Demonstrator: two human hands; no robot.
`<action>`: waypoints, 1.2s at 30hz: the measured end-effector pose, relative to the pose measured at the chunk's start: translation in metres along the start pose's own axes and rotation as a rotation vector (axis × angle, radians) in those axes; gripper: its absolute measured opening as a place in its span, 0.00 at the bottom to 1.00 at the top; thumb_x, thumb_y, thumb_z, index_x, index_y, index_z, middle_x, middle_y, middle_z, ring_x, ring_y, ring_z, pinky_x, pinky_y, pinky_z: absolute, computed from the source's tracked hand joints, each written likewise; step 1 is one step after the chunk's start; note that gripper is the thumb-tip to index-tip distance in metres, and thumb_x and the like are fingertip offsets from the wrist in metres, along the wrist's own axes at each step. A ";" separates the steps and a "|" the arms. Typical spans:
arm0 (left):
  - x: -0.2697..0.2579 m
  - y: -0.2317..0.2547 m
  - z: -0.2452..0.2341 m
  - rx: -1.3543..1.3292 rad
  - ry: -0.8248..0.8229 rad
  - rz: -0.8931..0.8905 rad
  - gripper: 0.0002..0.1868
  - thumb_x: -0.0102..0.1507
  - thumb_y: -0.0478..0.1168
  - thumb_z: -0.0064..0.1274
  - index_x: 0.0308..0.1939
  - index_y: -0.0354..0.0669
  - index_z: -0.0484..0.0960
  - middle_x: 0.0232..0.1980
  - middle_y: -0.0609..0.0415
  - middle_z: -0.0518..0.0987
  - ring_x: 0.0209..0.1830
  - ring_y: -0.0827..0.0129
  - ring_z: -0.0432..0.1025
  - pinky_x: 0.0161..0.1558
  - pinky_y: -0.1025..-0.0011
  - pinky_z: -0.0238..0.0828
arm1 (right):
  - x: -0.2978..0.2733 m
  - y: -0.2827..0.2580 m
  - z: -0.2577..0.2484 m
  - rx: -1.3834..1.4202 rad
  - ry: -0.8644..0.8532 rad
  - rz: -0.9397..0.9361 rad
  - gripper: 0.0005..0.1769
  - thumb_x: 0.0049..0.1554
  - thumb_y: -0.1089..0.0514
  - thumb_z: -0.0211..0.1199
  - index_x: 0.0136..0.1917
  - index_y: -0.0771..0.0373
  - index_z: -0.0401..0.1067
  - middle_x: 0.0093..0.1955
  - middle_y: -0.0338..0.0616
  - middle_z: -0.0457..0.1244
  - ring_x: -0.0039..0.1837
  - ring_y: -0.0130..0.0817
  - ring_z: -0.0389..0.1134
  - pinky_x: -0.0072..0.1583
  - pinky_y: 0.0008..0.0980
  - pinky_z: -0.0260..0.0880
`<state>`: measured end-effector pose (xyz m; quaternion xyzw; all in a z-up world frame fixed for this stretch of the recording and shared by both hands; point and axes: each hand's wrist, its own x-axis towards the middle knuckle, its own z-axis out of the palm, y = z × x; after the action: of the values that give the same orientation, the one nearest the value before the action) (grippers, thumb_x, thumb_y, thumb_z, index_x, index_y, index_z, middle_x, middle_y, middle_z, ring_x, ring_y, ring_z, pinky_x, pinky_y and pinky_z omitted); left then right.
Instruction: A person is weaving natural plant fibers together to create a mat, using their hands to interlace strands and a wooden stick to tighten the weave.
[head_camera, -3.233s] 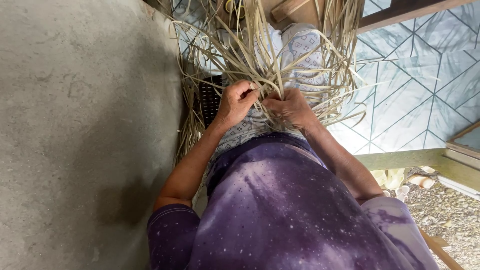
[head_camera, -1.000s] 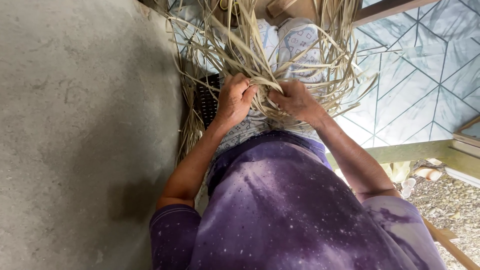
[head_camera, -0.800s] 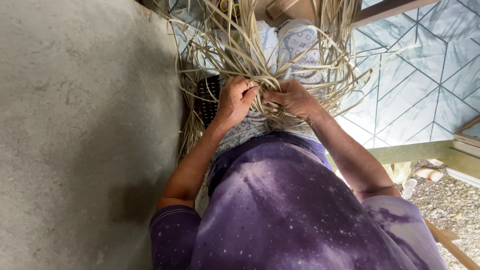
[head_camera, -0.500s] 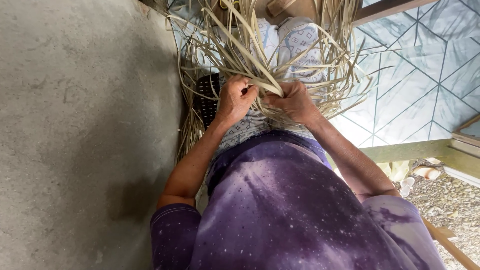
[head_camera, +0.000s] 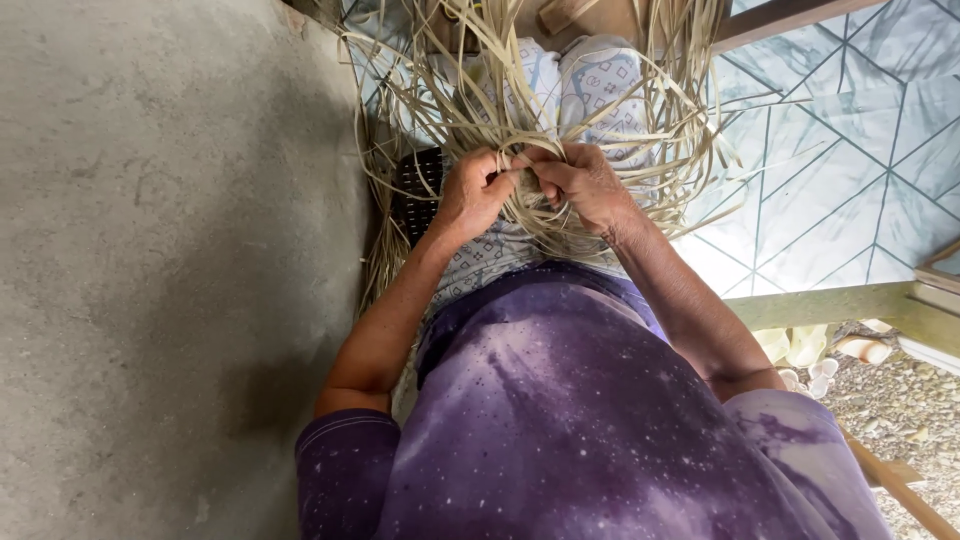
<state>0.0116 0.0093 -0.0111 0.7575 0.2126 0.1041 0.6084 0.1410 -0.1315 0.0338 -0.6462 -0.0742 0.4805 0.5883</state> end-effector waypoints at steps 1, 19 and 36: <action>0.000 0.001 0.001 0.000 -0.004 -0.001 0.07 0.62 0.36 0.58 0.42 0.41 0.87 0.34 0.43 0.79 0.36 0.53 0.76 0.40 0.61 0.74 | 0.002 0.002 0.000 0.002 0.004 0.001 0.11 0.57 0.66 0.60 0.52 0.73 0.75 0.25 0.43 0.59 0.30 0.26 0.61 0.35 0.25 0.62; 0.005 0.026 -0.008 0.052 -0.059 -0.170 0.09 0.56 0.41 0.62 0.23 0.45 0.83 0.23 0.51 0.78 0.25 0.64 0.72 0.32 0.66 0.71 | -0.004 -0.002 -0.014 -0.159 0.052 -0.129 0.06 0.58 0.69 0.62 0.50 0.70 0.76 0.28 0.48 0.64 0.31 0.28 0.69 0.29 0.20 0.67; 0.002 -0.007 -0.007 0.156 -0.079 -0.018 0.09 0.59 0.35 0.63 0.30 0.34 0.79 0.25 0.38 0.76 0.26 0.44 0.75 0.28 0.57 0.69 | -0.009 0.007 0.001 0.035 0.109 -0.172 0.03 0.51 0.68 0.73 0.41 0.65 0.80 0.33 0.48 0.67 0.42 0.30 0.71 0.46 0.31 0.76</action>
<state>0.0093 0.0173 -0.0169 0.8041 0.2027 0.0518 0.5565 0.1319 -0.1388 0.0327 -0.6522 -0.0887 0.3935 0.6418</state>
